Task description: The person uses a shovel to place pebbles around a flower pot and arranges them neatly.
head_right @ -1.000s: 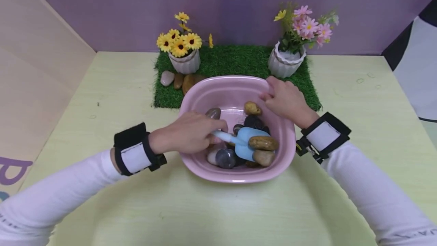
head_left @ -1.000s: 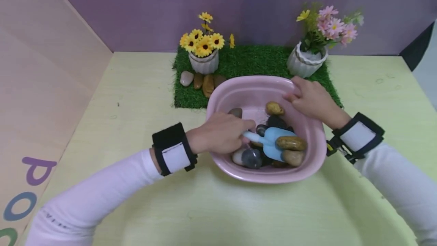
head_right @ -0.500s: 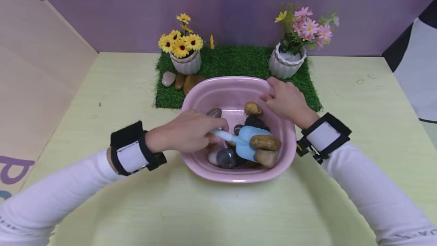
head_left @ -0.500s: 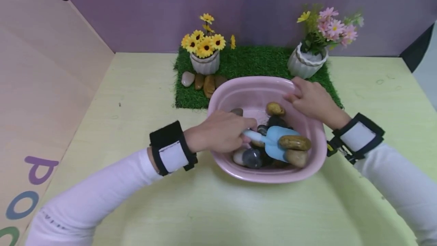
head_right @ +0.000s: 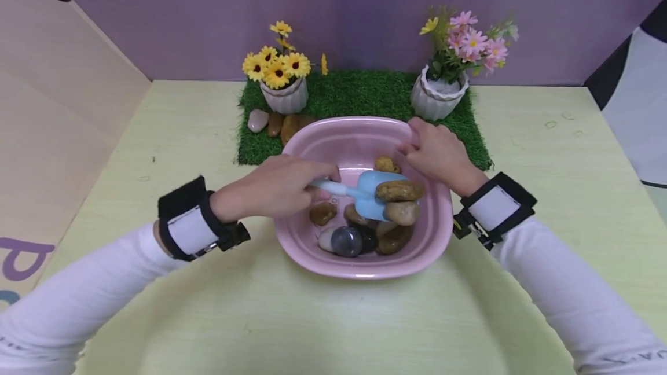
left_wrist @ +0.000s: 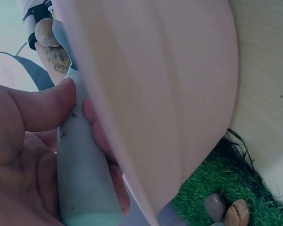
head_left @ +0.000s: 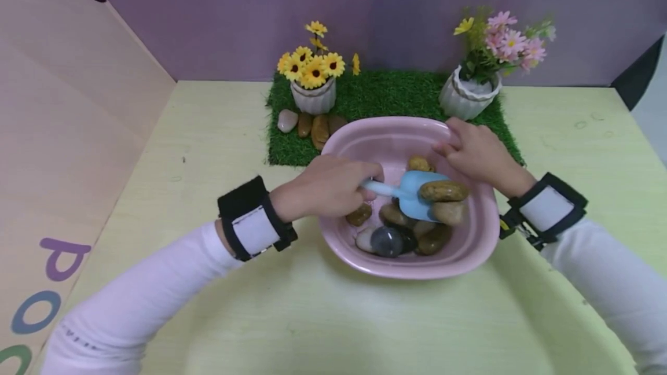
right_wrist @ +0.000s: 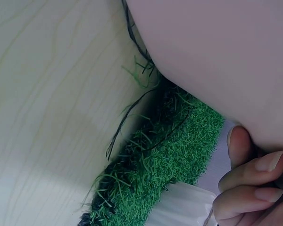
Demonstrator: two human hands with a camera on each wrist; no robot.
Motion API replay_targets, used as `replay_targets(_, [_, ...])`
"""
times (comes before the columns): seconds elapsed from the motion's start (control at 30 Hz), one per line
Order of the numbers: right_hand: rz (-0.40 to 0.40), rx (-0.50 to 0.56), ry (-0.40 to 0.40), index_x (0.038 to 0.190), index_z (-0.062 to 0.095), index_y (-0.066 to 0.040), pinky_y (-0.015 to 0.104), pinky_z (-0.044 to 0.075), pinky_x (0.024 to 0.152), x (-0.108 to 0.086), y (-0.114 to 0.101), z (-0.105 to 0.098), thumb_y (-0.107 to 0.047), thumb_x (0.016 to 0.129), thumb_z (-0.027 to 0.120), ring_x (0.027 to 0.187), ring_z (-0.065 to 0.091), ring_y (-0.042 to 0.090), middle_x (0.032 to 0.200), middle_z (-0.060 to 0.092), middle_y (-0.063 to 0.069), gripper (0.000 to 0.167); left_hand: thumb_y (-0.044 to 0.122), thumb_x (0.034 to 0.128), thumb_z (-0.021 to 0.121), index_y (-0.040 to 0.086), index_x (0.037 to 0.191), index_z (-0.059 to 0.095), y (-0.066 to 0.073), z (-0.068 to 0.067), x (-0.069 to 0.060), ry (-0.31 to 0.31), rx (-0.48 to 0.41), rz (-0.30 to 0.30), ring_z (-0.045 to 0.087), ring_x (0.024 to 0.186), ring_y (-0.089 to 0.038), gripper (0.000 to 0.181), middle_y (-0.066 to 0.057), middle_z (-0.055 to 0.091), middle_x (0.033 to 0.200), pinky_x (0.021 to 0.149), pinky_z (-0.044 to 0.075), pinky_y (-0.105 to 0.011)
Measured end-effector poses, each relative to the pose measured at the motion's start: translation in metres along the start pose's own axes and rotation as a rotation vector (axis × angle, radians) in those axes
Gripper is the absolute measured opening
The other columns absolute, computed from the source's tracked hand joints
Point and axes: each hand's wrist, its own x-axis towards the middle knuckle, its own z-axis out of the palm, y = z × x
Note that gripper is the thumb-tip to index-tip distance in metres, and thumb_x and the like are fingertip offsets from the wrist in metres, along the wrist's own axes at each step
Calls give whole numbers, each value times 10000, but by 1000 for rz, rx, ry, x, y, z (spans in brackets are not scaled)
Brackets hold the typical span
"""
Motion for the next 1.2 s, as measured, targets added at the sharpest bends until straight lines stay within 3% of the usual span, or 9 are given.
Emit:
replay_targets(0.17, [-2, 4, -2, 873, 463, -68, 334, 344, 519, 0, 1, 0, -257, 950, 593, 593, 470, 245, 636, 410, 61, 242, 221, 982, 581, 213, 1089, 653, -4, -1, -2, 4, -14, -3, 590, 685, -133, 129, 38, 634, 901, 636, 477, -296])
replay_targets(0.43, [-16, 7, -2, 886, 470, -72, 329, 381, 527, 0, 2, -1, -262, 954, 597, 602, 499, 233, 648, 440, 61, 239, 231, 994, 548, 217, 1080, 642, -11, -14, -5, 34, -23, -15, 538, 656, -161, 128, 31, 649, 880, 602, 423, -300])
replay_targets(0.6, [-22, 1, 5, 904, 487, -62, 349, 387, 543, 0, 3, -1, -249, 956, 603, 617, 503, 248, 664, 451, 67, 226, 243, 998, 551, 237, 1159, 639, -14, -19, -8, 62, -31, -33, 529, 662, -165, 184, 31, 680, 943, 582, 412, -296])
replay_targets(0.83, [-13, -6, 5, 1030, 531, -31, 419, 452, 596, 0, 3, 0, -115, 900, 555, 663, 556, 299, 700, 494, 111, 157, 225, 992, 545, 208, 1317, 590, -20, -23, -11, 98, -23, -54, 520, 642, -169, 328, 7, 646, 862, 547, 385, -282])
replay_targets(1.0, [-4, 3, 0, 977, 519, -37, 369, 427, 543, 0, 2, 1, -175, 936, 557, 624, 543, 272, 681, 486, 98, 149, 221, 987, 546, 199, 1350, 574, -27, -27, -13, 132, 6, -89, 555, 687, -186, 365, -28, 661, 962, 545, 395, -289])
replay_targets(1.17, [1, 16, -5, 865, 447, -71, 333, 374, 501, 0, 0, 1, -255, 955, 588, 572, 490, 233, 647, 438, 67, 248, 246, 998, 548, 195, 1290, 608, -34, -32, -17, 174, -1, -105, 573, 687, -198, 302, -57, 687, 1085, 548, 417, -310])
replay_targets(1.2, [2, 15, -5, 857, 437, -74, 332, 371, 499, 0, 0, 1, -260, 954, 593, 569, 487, 233, 643, 432, 65, 261, 252, 999, 551, 195, 1268, 619, -36, -33, -18, 185, -4, -107, 573, 687, -204, 283, -54, 696, 1074, 605, 434, -323])
